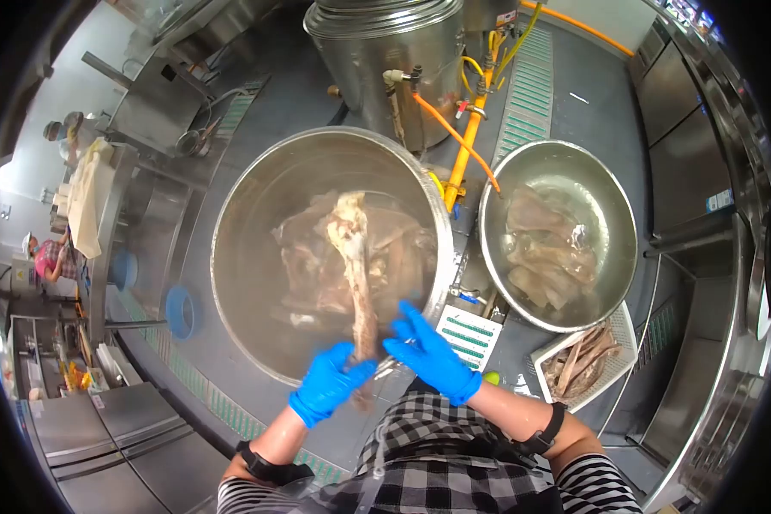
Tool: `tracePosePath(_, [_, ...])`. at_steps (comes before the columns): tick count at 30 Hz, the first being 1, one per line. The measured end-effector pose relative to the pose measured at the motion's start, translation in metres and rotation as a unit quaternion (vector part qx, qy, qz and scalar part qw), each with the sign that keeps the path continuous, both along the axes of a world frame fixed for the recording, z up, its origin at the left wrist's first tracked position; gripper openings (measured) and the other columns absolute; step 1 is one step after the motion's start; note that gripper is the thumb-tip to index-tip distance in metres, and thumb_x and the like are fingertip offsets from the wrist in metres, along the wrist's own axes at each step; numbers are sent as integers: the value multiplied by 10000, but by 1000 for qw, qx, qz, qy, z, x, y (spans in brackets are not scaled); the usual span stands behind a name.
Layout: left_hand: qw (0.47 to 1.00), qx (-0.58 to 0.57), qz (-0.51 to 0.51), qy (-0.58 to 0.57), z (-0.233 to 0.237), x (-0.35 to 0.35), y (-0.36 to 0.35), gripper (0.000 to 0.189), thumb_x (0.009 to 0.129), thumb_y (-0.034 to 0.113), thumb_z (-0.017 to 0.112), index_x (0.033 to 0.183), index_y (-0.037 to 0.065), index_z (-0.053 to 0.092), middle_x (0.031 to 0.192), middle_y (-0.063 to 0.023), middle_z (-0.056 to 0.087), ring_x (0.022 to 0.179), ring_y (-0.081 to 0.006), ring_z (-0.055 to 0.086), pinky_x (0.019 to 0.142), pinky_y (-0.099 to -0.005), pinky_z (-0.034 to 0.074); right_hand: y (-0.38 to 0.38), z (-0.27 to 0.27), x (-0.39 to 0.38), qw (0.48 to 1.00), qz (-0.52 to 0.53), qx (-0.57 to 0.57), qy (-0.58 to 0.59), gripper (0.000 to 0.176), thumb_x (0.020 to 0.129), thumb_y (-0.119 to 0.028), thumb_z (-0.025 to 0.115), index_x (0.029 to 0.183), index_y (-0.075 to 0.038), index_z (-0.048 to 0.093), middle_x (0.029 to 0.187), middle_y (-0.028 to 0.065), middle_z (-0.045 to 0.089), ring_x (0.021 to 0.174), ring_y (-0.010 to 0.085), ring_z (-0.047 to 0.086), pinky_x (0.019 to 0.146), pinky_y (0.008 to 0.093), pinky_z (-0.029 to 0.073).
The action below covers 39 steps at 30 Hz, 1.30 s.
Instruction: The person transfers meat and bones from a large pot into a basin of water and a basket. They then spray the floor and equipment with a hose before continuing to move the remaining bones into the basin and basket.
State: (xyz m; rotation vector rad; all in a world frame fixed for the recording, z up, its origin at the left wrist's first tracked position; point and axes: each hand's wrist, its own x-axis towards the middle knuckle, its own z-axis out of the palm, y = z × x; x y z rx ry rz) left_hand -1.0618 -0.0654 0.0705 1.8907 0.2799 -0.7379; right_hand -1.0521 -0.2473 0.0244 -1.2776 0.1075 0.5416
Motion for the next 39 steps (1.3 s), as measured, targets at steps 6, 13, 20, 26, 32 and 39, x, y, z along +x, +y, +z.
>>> tracePosePath(6, [964, 62, -182, -181, 13, -24, -88, 315, 693, 131, 654, 976, 67, 531, 868, -76, 565, 745, -185, 541, 677, -307, 435, -56, 23, -29, 986, -97, 130, 26, 388, 771, -65, 559, 1122, -6, 404, 919, 65, 544, 840, 131, 532, 777, 269, 424])
tracePosePath(13, [762, 426, 83, -481, -112, -32, -51, 188, 760, 123, 561, 925, 32, 550, 907, -135, 547, 854, -286, 506, 756, -376, 398, -201, -82, -60, 955, -282, 36, 78, 251, 770, -84, 543, 994, -2, 465, 776, 58, 552, 693, 137, 528, 637, 260, 436])
tracePosePath(20, [730, 532, 33, -428, -125, -37, -46, 204, 794, 127, 379, 831, 54, 567, 816, -113, 570, 765, -286, 521, 694, -369, 403, -321, -272, -81, 891, -321, 8, 320, 121, 751, -102, 563, 817, -9, 523, 655, 81, 541, 557, 164, 513, 493, 286, 430])
tracePosePath(26, [760, 510, 88, -394, -128, -38, -50, 228, 810, 140, 366, 849, 28, 561, 833, -110, 564, 794, -265, 511, 726, -349, 389, -387, -409, -88, 832, -378, 217, 343, 178, 790, -199, 503, 875, -42, 502, 699, 112, 552, 557, 210, 514, 494, 309, 422])
tracePosePath(32, [763, 509, 80, -389, -123, -40, -51, 236, 817, 159, 363, 867, 22, 550, 846, -113, 553, 811, -270, 499, 738, -354, 382, -436, -334, -16, 764, -595, 107, 224, 306, 833, -309, 464, 1019, -66, 460, 841, 50, 546, 765, 184, 519, 642, 323, 435])
tracePosePath(39, [728, 543, 56, -416, -126, -36, -48, 204, 795, 128, 381, 824, 45, 565, 852, -109, 566, 812, -274, 509, 736, -371, 392, -393, -219, 12, 882, -454, -63, 111, 351, 824, -288, 477, 1124, -109, 440, 911, 33, 546, 737, 131, 523, 586, 257, 409])
